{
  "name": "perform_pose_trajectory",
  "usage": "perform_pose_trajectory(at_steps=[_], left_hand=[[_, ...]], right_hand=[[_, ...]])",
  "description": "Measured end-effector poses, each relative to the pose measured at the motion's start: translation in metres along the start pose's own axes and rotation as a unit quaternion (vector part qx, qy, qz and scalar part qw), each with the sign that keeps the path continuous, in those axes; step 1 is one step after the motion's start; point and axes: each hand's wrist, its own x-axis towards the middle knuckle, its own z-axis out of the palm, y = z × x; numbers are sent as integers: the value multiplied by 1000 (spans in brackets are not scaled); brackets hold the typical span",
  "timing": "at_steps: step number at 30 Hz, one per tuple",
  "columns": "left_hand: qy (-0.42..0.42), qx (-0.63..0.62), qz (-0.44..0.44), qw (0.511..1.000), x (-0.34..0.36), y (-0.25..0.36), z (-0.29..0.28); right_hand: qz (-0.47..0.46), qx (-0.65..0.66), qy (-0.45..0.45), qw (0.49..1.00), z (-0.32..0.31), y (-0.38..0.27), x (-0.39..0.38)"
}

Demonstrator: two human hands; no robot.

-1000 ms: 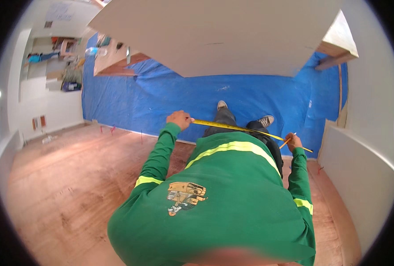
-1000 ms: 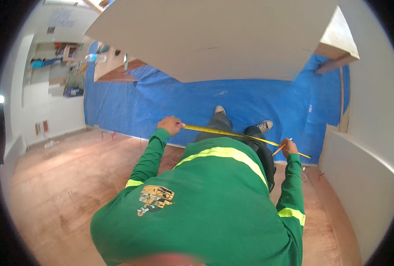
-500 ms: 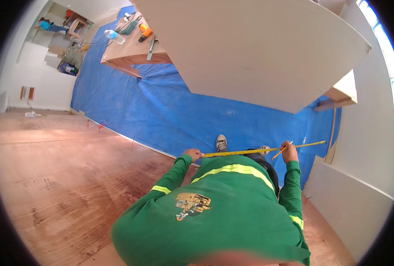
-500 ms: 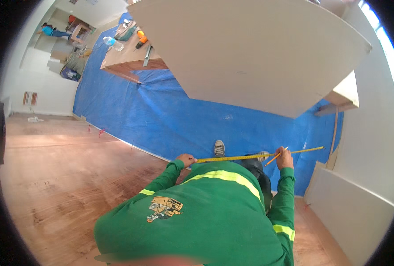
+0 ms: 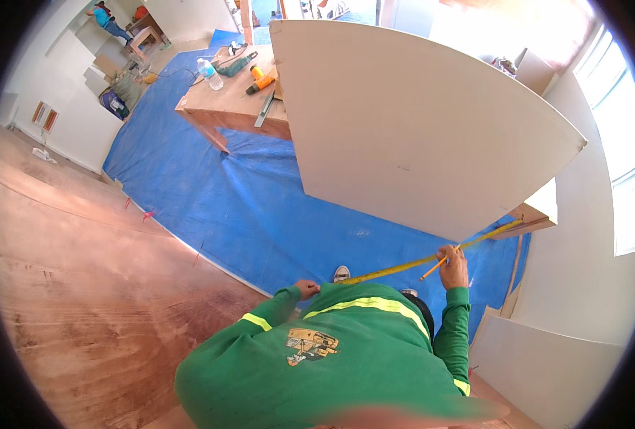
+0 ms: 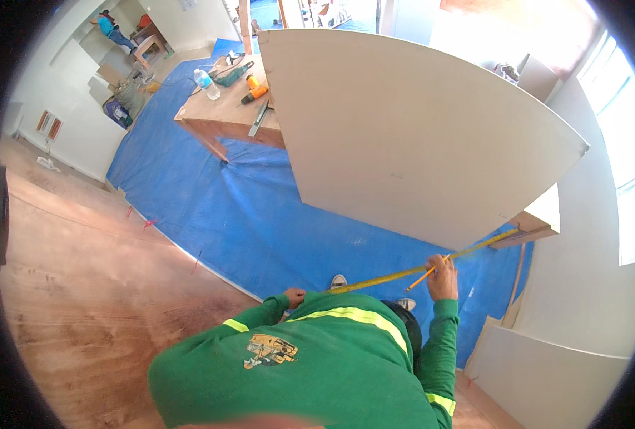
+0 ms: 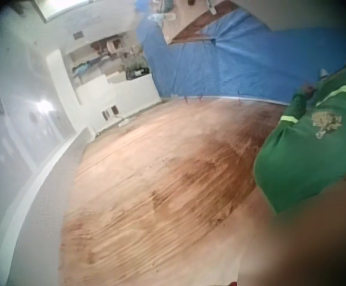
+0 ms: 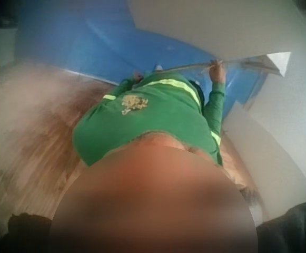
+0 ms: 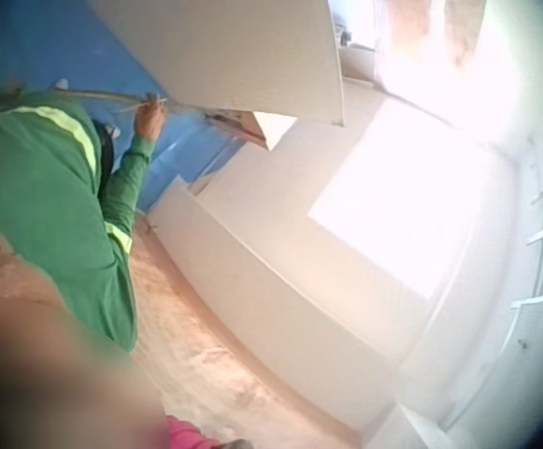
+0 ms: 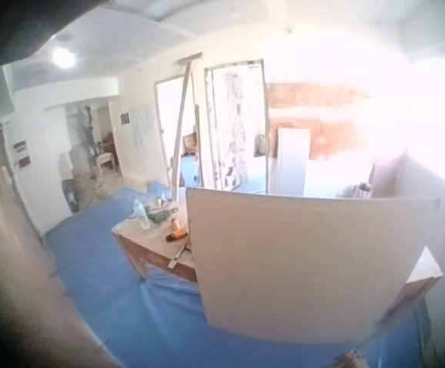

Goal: The person measures the ceiling and a drywall sheet using a tape measure and marks locations with a pencil. They lift and position the drywall on a workbench, then measure and mark it for cutting.

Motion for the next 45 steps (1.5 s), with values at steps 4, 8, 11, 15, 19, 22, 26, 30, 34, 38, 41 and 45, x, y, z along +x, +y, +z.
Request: perform_pose_trajectory(at_steps=[4, 8, 11, 15, 19, 22, 26, 30, 34, 38, 41, 45], left_hand=[[22, 31, 23, 999, 4, -16, 9], [18, 19, 25, 999, 6, -35, 18], [73, 149, 64, 984, 14, -41, 20], [86, 70, 116, 987, 33, -29, 13], [117, -16, 63, 991, 37, -5, -2], [119, -85, 70, 987, 40, 31, -14], [65, -221, 72, 971, 49, 107, -27], [52, -192, 107, 974, 68, 200, -26], [6, -263, 169, 950, 75, 293, -4], [-7, -397, 217, 892, 84, 383, 50], [-20, -413, 215, 885, 99, 442, 96], [-2, -408, 168, 897, 128, 510, 168]], right_hand=[[-26, 53, 85, 995, -20, -37, 5], [-3, 77, 121, 990, -27, -42, 4], [9, 78, 119, 990, -25, -32, -5], [44, 84, 120, 988, -23, -16, -22], [104, 113, 120, 981, -22, -8, -30], [114, 113, 138, 977, -22, -3, -36], [124, 111, 170, 971, -28, 11, -47], [132, 162, 207, 956, -43, 29, -60], [137, 210, 225, 942, -68, 53, -65], [122, 237, 250, 931, -105, 102, -58], [102, 226, 263, 932, -142, 151, -63], [100, 227, 247, 937, -194, 215, -92]])
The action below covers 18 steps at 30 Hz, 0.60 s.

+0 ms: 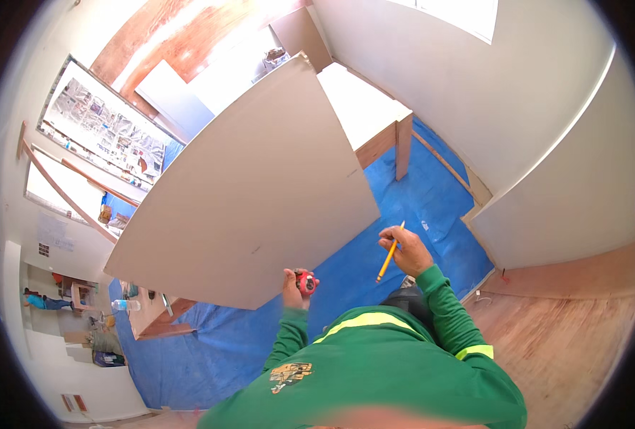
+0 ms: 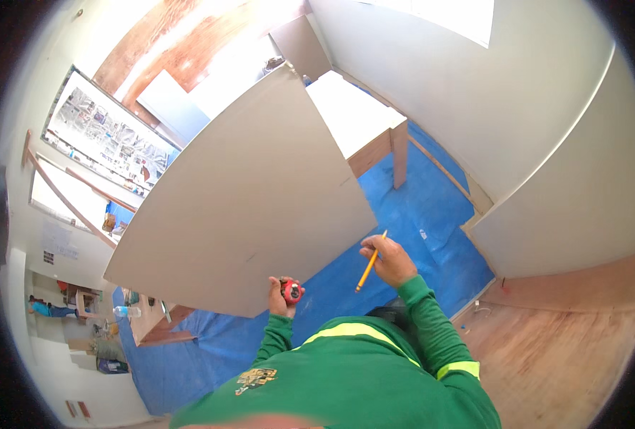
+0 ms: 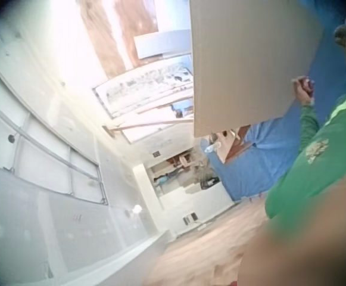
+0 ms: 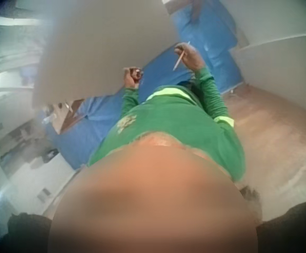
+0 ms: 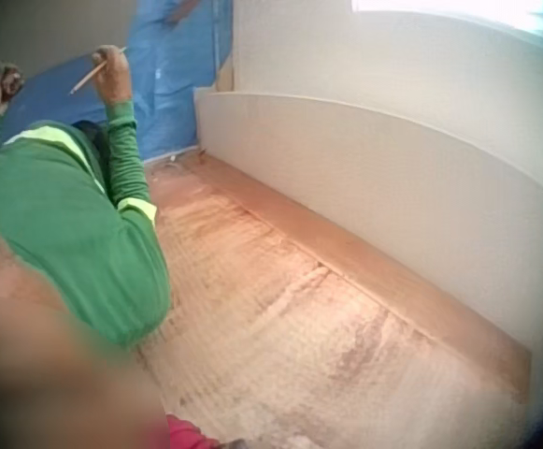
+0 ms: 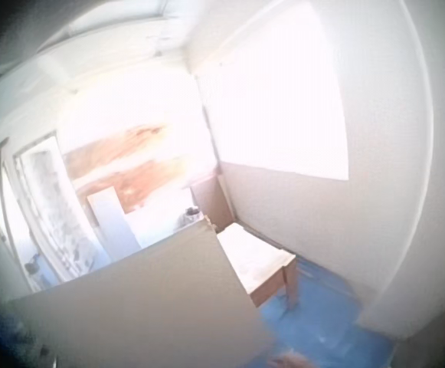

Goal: The person measures the ceiling and a drywall sheet using a tape measure and marks locations with a pencil. They lift and position the drywall on a workbench, then measure and mark it for cutting.

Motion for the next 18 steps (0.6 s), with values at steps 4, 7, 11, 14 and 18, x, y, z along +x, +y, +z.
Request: perform_pose_trajectory(at_steps=[4, 7, 11, 14, 18], left_hand=[[-41, -32, -24, 998, 27, -18, 80], [-32, 7, -26, 999, 40, -27, 125], [-43, 20, -83, 995, 63, -39, 173], [-59, 50, -140, 987, 93, -57, 207], [-79, 227, -152, 959, 163, -93, 263]], right_hand=[[45, -33, -27, 998, -82, 29, 10], [68, -7, 3, 998, -125, 49, 31], [62, -10, 13, 998, -156, 78, 76], [71, 26, 8, 997, -159, 100, 120], [25, 29, -27, 999, -174, 137, 181]])
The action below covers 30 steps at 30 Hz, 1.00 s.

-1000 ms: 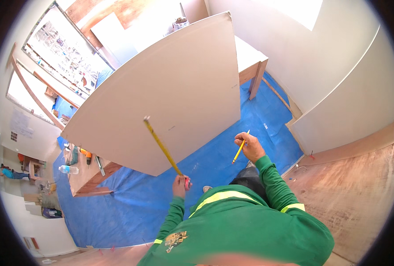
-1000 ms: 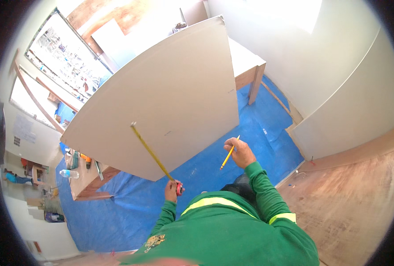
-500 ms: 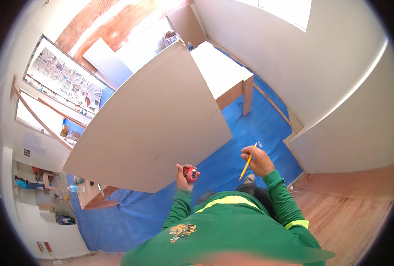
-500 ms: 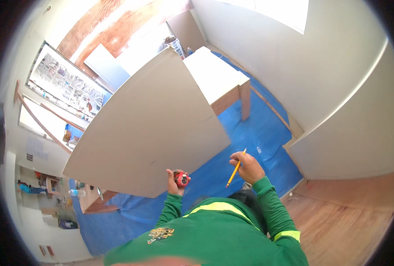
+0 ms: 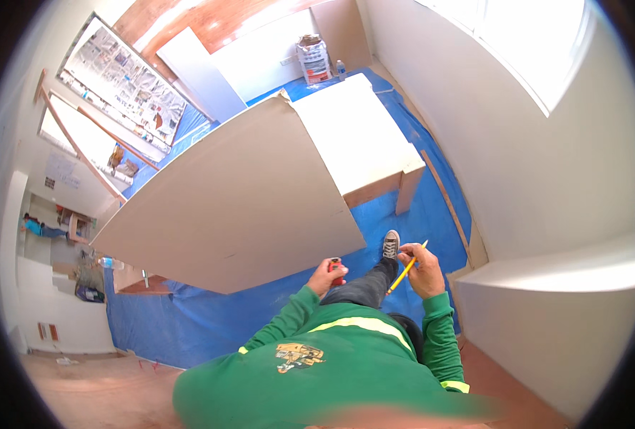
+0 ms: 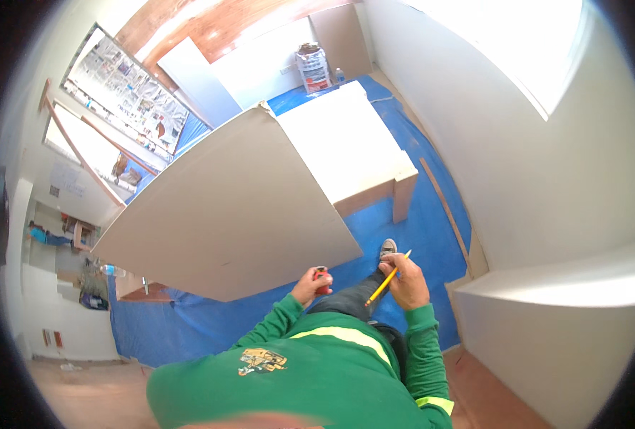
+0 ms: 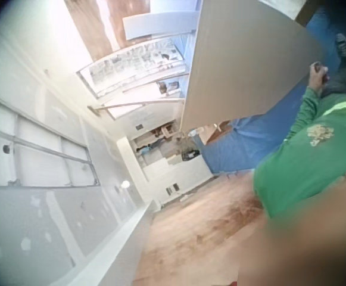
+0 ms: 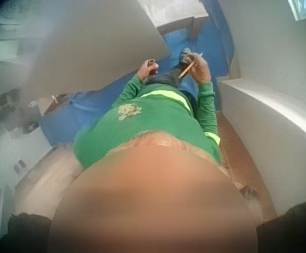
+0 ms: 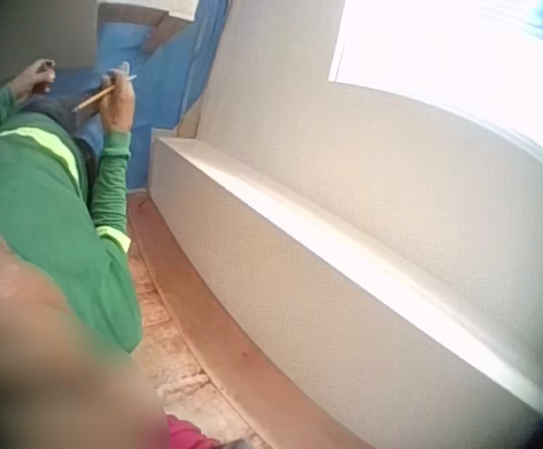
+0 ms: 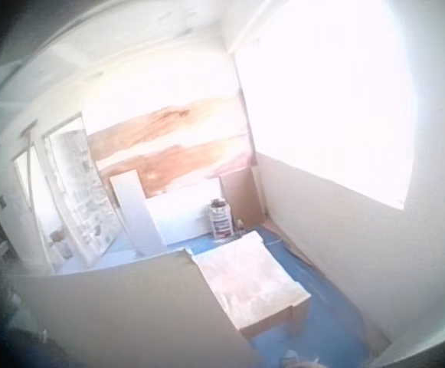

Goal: The person measures the ceiling and a drywall sheet using a tape measure and marks locations with a pencil. They lift and position the drywall on a workbench, then measure and mark it for cutting.

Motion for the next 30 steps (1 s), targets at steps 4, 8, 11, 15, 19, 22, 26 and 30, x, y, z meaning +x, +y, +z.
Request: perform_pose_trajectory(at_steps=[4, 8, 11, 15, 19, 22, 26, 30], left_hand=[[44, 316, 147, 936, 100, 33, 42], [58, 395, 224, 889, 193, 75, 74], [105, 416, 263, 864, 249, 104, 83], [129, 461, 251, 841, 305, 137, 87], [173, 494, 204, 827, 354, 148, 90], [216, 489, 169, 828, 384, 152, 94], [320, 502, 166, 786, 372, 180, 122], [500, 405, 388, 660, 273, 272, 141]], right_hand=[[19, -93, -17, 995, -53, 40, 65], [94, -117, 6, 989, -125, 64, 120], [119, -124, 24, 985, -164, 76, 161], [147, -125, 29, 981, -190, 85, 207], [144, -110, -25, 983, -194, 103, 251], [127, -91, -93, 983, -194, 125, 285], [96, -112, -183, 972, -205, 145, 348], [30, -118, -218, 968, -226, 159, 410]])
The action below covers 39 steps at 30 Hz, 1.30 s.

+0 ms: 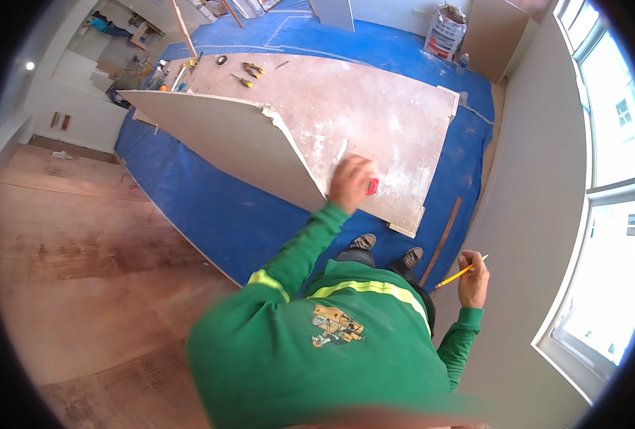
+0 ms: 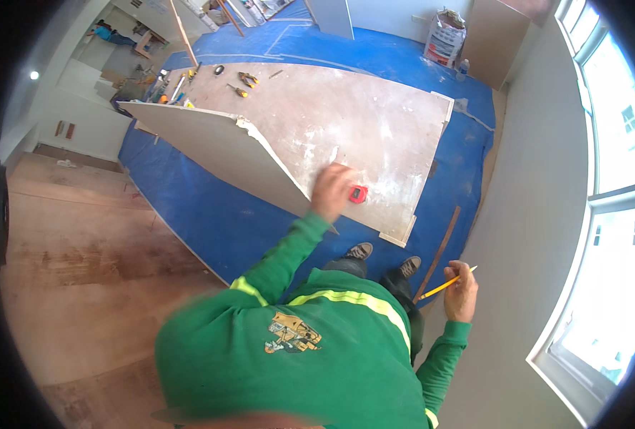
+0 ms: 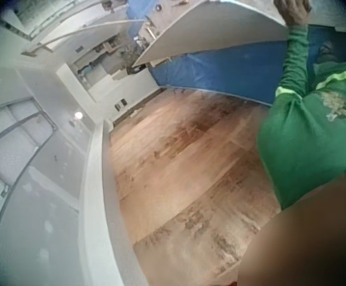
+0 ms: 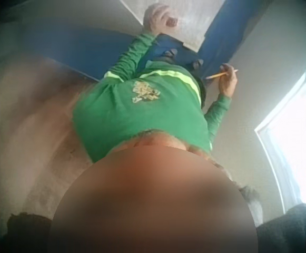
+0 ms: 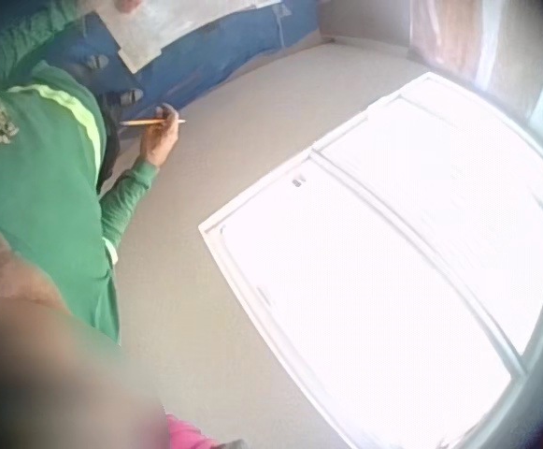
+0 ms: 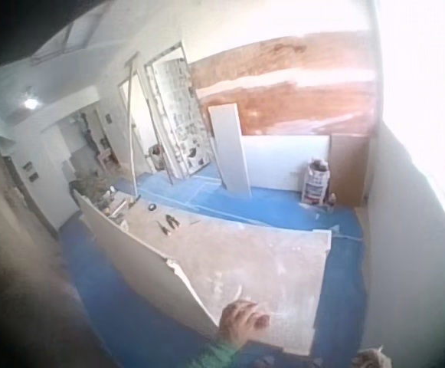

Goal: The person measures the ceiling and a drywall sheet using a tape measure and marks locations with a pencil. They lift and position the drywall on a workbench, then measure and mark it for cutting.

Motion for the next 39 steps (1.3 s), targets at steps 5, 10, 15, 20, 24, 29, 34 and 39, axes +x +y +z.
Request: perform_pose_trajectory(at_steps=[5, 10, 15, 20, 24, 29, 34, 39], left_hand=[[124, 301, 38, 945, 90, 11, -204], [-124, 314, 32, 941, 149, -13, -277], [35, 139, -78, 987, 134, -17, -278], [399, 8, -240, 885, 8, -45, -177], [350, -191, -552, 732, -111, -20, -26], [81, 10, -465, 882, -122, 40, 81], [10, 127, -420, 899, -71, -12, 126], [-4, 112, -466, 878, -56, -17, 190]], right_hand=[[-11, 31, -33, 999, -33, 24, 45], [-100, 50, -127, 986, -22, 14, 93], [-193, 18, -187, 963, 9, -27, 159], [-168, 16, -216, 962, 50, -54, 213], [-212, -80, -313, 922, 112, -61, 238], [-250, -134, -420, 862, 211, -59, 247], [-131, -18, -493, 860, 245, -26, 276], [-86, 55, -517, 850, 232, -24, 350]])
